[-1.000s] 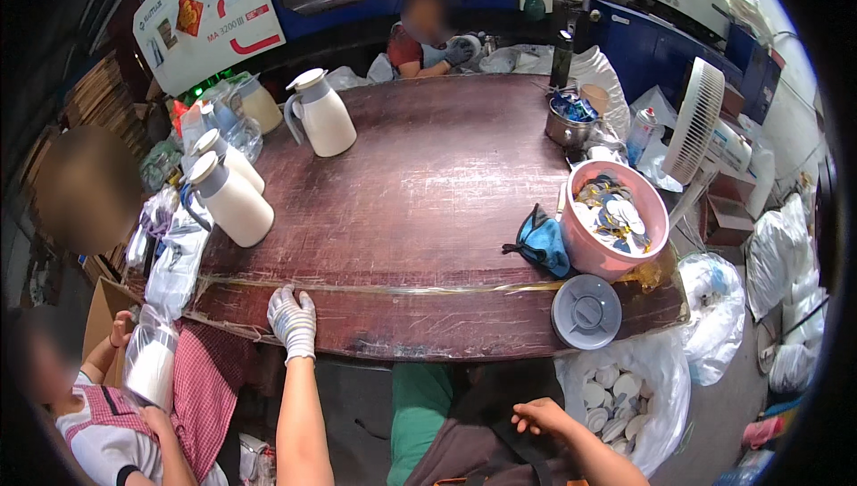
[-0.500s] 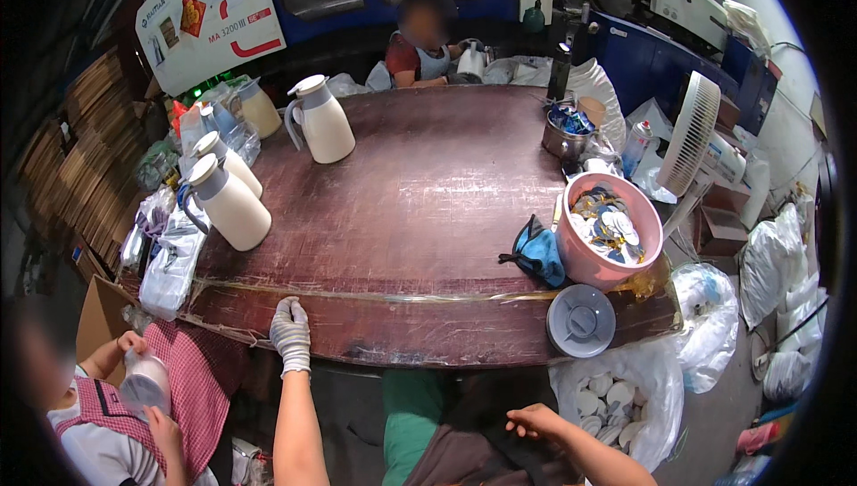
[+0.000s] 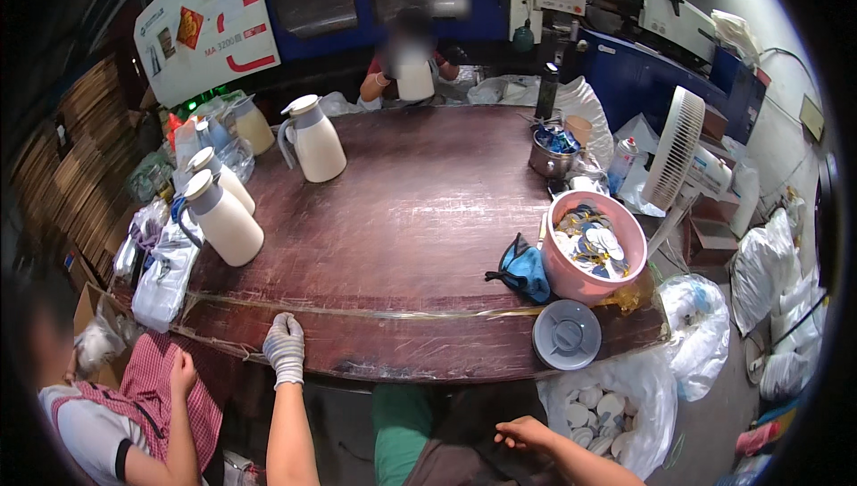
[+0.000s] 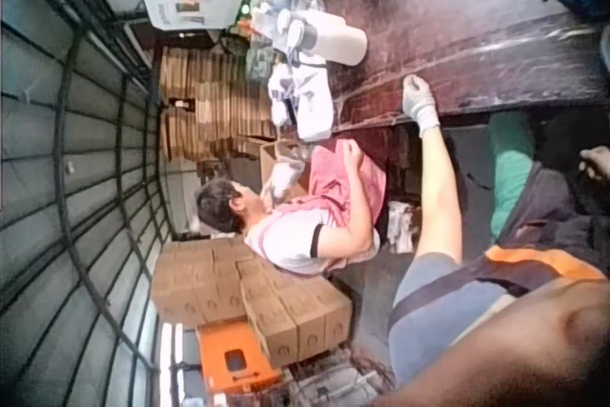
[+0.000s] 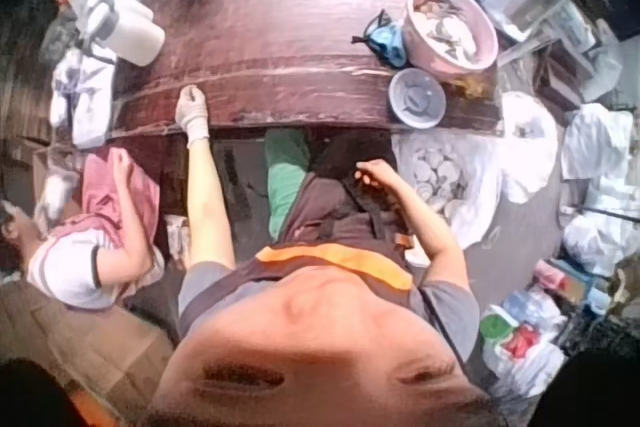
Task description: The person repeatedly assembles white plastic pitchers by inserting a lid, attaching a circular seal, and affixing a blue label. The person handles each pitcher one at a time, places it on the table, and repeats the sequence with new units.
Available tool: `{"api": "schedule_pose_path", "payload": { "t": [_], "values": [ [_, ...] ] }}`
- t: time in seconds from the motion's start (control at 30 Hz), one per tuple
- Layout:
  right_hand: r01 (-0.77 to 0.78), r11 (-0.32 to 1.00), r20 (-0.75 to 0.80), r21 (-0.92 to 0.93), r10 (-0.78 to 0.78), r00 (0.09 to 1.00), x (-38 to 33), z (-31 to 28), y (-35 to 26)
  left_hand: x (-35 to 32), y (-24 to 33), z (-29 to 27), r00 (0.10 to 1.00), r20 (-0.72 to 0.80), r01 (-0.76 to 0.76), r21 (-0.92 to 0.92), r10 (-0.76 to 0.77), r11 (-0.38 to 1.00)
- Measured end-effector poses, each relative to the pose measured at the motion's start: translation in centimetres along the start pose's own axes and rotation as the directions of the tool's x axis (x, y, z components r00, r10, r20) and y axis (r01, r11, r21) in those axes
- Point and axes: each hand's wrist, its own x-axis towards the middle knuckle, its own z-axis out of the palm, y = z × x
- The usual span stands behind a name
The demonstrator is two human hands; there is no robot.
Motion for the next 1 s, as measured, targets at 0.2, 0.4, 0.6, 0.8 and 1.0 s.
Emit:
{"api": "schedule_pose_path", "payload": {
  "t": [0.2,0.4,0.6,0.8,1.0],
  "values": [
    [-0.048,0.998,-0.079,-0.034,0.045,0.996,0.3,0.2,0.8,0.3,-0.1,0.8,0.999,0.043,-0.018,0.014,0.017,1.0],
    [0.301,0.916,0.235,-0.265,-0.241,0.942,-1.6,2.5,-7.2,0.3,-0.2,0.7,1.0,0.031,0.005,-0.027,-0.004,1.0],
    [0.626,0.426,0.207,-0.653,-0.694,0.689,-1.8,6.4,-25.2,0.5,-0.6,0.9,0.996,0.072,0.046,0.009,-0.046,0.999],
    [0.441,-0.177,0.293,-0.88,-0.933,0.211,1.8,11.7,-42.2,0.3,-0.9,1.3,0.999,0.015,0.034,-0.116,-0.033,0.993],
    [0.257,0.272,-0.085,-0.927,-0.821,0.564,1.9,14.2,-52.8,0.2,-0.7,1.0,0.999,0.032,0.02,-0.077,-0.017,0.997]
  ]
}}
